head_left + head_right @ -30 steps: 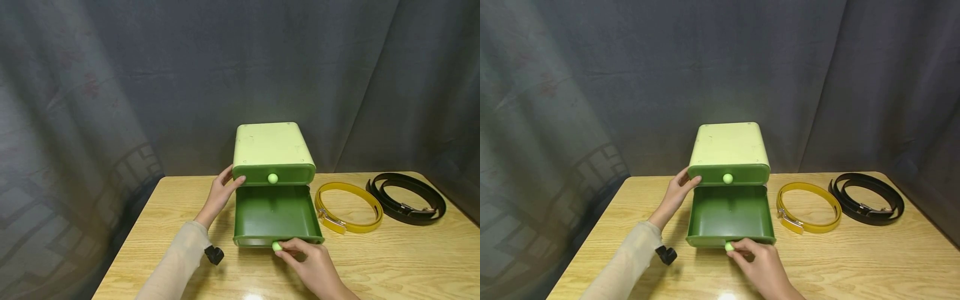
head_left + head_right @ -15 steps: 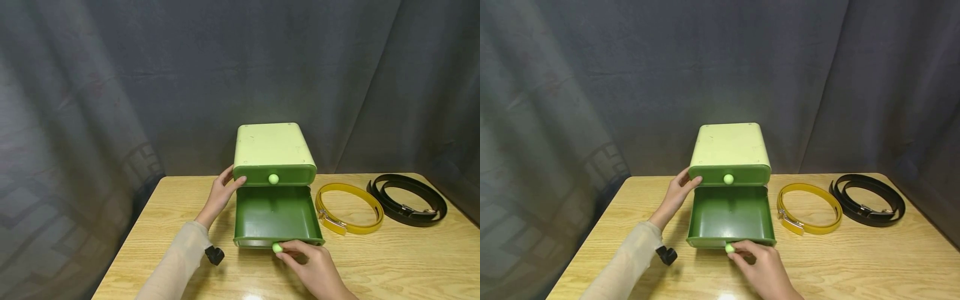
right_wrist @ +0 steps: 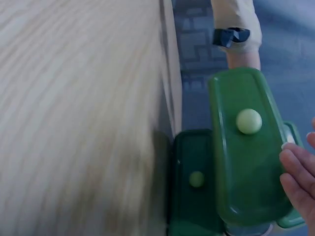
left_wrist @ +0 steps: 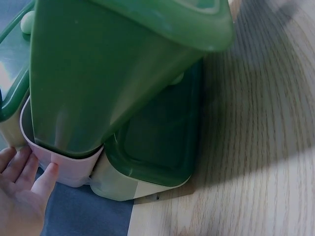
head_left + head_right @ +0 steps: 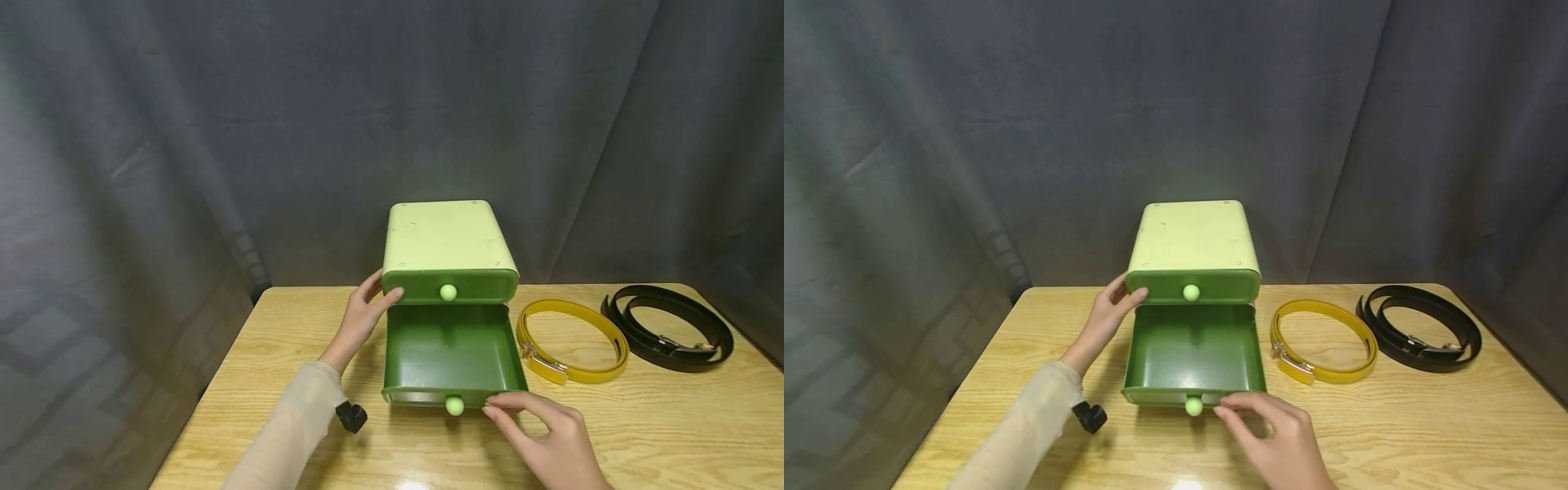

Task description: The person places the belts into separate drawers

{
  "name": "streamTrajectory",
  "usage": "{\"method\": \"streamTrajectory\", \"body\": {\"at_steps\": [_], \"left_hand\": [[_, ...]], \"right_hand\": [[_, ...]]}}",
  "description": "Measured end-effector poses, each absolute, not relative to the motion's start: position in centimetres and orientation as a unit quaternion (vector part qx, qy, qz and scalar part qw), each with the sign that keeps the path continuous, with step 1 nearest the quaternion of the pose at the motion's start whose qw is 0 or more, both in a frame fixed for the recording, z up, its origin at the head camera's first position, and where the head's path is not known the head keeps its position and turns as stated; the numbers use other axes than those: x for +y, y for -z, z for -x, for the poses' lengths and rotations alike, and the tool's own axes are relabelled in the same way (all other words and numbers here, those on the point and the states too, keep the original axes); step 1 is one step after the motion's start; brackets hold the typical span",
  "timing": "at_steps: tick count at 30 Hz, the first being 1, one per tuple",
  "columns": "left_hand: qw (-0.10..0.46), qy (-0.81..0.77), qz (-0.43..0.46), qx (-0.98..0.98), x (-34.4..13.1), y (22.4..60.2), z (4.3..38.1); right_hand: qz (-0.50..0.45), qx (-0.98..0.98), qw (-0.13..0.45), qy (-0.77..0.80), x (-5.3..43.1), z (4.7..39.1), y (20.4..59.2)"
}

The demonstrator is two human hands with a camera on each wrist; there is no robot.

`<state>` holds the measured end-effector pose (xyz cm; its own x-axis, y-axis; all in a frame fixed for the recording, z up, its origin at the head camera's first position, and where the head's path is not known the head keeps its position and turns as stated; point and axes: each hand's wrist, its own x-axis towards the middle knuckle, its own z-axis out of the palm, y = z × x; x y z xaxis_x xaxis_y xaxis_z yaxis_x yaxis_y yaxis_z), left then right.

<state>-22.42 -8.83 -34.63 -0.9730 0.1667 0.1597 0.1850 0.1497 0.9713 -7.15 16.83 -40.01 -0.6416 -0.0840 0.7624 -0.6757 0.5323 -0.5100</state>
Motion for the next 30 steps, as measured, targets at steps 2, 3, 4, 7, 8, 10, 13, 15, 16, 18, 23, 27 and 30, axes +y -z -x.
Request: {"method": "streamTrajectory", "body": {"at_steps": [2,3,4,7,8,10,13,15,16,18,23,27,30], "left_hand": [[0.008,0.643,0.118,-0.757,-8.8,34.6,22.4],[0.008,0.643,0.118,-0.756,-8.8,34.6,22.4],[0.008,0.643,0.118,-0.757,-8.8,34.6,22.4],[0.009,0.642,0.118,-0.757,-8.8,34.6,22.5],[0.009,0.642,0.118,-0.758,-8.8,34.6,22.5],[0.008,0.639,0.119,-0.760,-8.8,34.6,22.5],[0.006,0.637,0.119,-0.762,-8.8,34.6,22.4],[0.006,0.636,0.119,-0.762,-8.8,34.5,22.4],[0.006,0.636,0.119,-0.762,-8.8,34.5,22.3],[0.005,0.636,0.118,-0.762,-8.8,34.5,22.3],[0.002,0.635,0.120,-0.763,-8.9,34.5,22.3],[-0.002,0.632,0.118,-0.766,-8.9,34.6,22.3],[-0.004,0.630,0.117,-0.768,-8.9,34.7,22.3]], "right_hand": [[-0.234,-0.798,0.359,-0.424,17.4,7.0,39.6],[-0.235,-0.795,0.366,-0.423,17.7,7.0,39.5],[-0.236,-0.792,0.371,-0.424,18.0,7.0,39.3],[-0.228,-0.789,0.387,-0.419,18.9,7.1,38.9],[-0.218,-0.792,0.389,-0.416,19.2,7.2,38.8],[-0.196,-0.800,0.390,-0.411,19.7,7.1,38.4],[-0.161,-0.813,0.387,-0.403,20.5,7.1,38.0],[-0.150,-0.818,0.386,-0.399,21.1,7.2,37.7],[-0.143,-0.821,0.384,-0.397,21.3,7.2,37.7],[-0.137,-0.823,0.380,-0.399,21.8,7.4,37.6],[-0.132,-0.821,0.366,-0.417,23.1,7.9,37.6],[-0.120,-0.832,0.348,-0.414,24.0,8.3,37.8],[-0.126,-0.840,0.343,-0.402,24.8,8.7,38.1]]}}
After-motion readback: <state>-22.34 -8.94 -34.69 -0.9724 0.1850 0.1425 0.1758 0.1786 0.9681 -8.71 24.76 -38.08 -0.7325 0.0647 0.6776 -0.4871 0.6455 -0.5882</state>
